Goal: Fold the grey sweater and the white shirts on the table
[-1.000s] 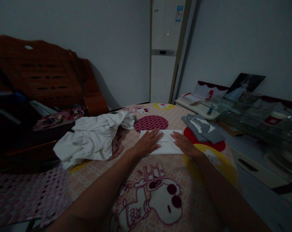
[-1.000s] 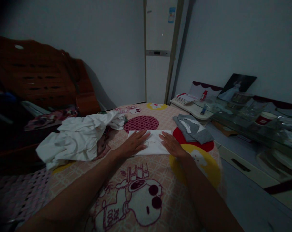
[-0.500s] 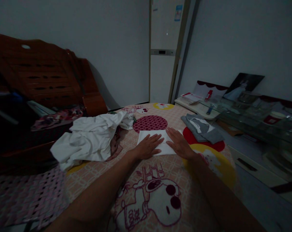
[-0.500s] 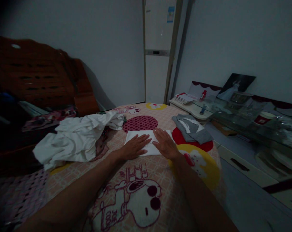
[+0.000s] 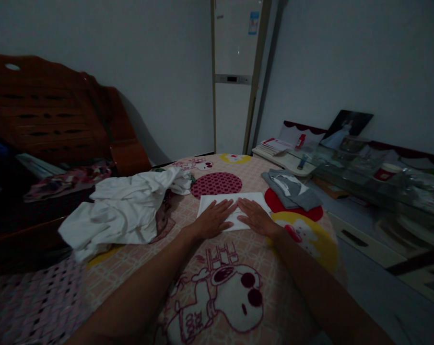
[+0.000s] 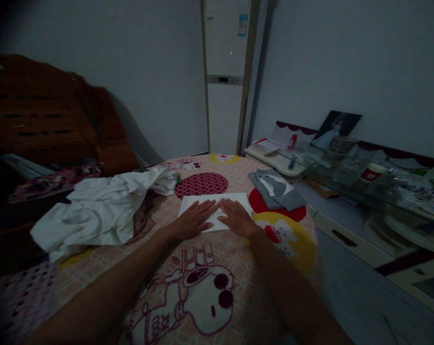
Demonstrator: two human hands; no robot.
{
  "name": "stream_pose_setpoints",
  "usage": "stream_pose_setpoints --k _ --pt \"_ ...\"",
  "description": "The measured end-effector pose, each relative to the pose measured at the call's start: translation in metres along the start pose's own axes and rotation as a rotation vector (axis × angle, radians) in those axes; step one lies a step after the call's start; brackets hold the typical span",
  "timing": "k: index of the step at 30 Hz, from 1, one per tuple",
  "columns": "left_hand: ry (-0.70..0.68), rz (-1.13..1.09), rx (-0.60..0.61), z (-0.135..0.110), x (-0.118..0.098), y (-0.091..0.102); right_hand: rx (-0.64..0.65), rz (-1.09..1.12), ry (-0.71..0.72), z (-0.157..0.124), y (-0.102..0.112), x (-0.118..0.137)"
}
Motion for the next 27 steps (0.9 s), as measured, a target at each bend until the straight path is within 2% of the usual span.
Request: stream_pose_setpoints --k 5,8,12,16,27 --pt "-0.010 0.017 0.019 0.001 -0.001 0.000 -0.020 0.018 -0.011 -0.002 -0.003 0.000" --pt "-0.009 0.018 0.036 0.001 -0.002 0.002 -0.062 0.109 -0.038 -0.001 0.000 -0.001" --pt "-0.013 0.010 0.026 0.001 -0.002 0.003 -0.275 0.298 -0.186 0.002 0.013 -0.012" --pt "-0.024 0.007 0.007 0.001 0.000 0.000 -0.520 0.331 -0.333 -0.001 0.029 -0.028" --pt "-0.022 0.021 -0.017 0.001 0.001 0.000 -0.686 0.288 -0.580 -0.013 0.035 -0.054"
Point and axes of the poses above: each hand's wrist, its own z-axis towards the middle knuckle, its own y-axis out of the back of the hand, x = y × z, the point moved 2 cm from there along z, towards the middle knuckle, and after that the axes turned 12 degrees about -x, right-handed, at the moved point
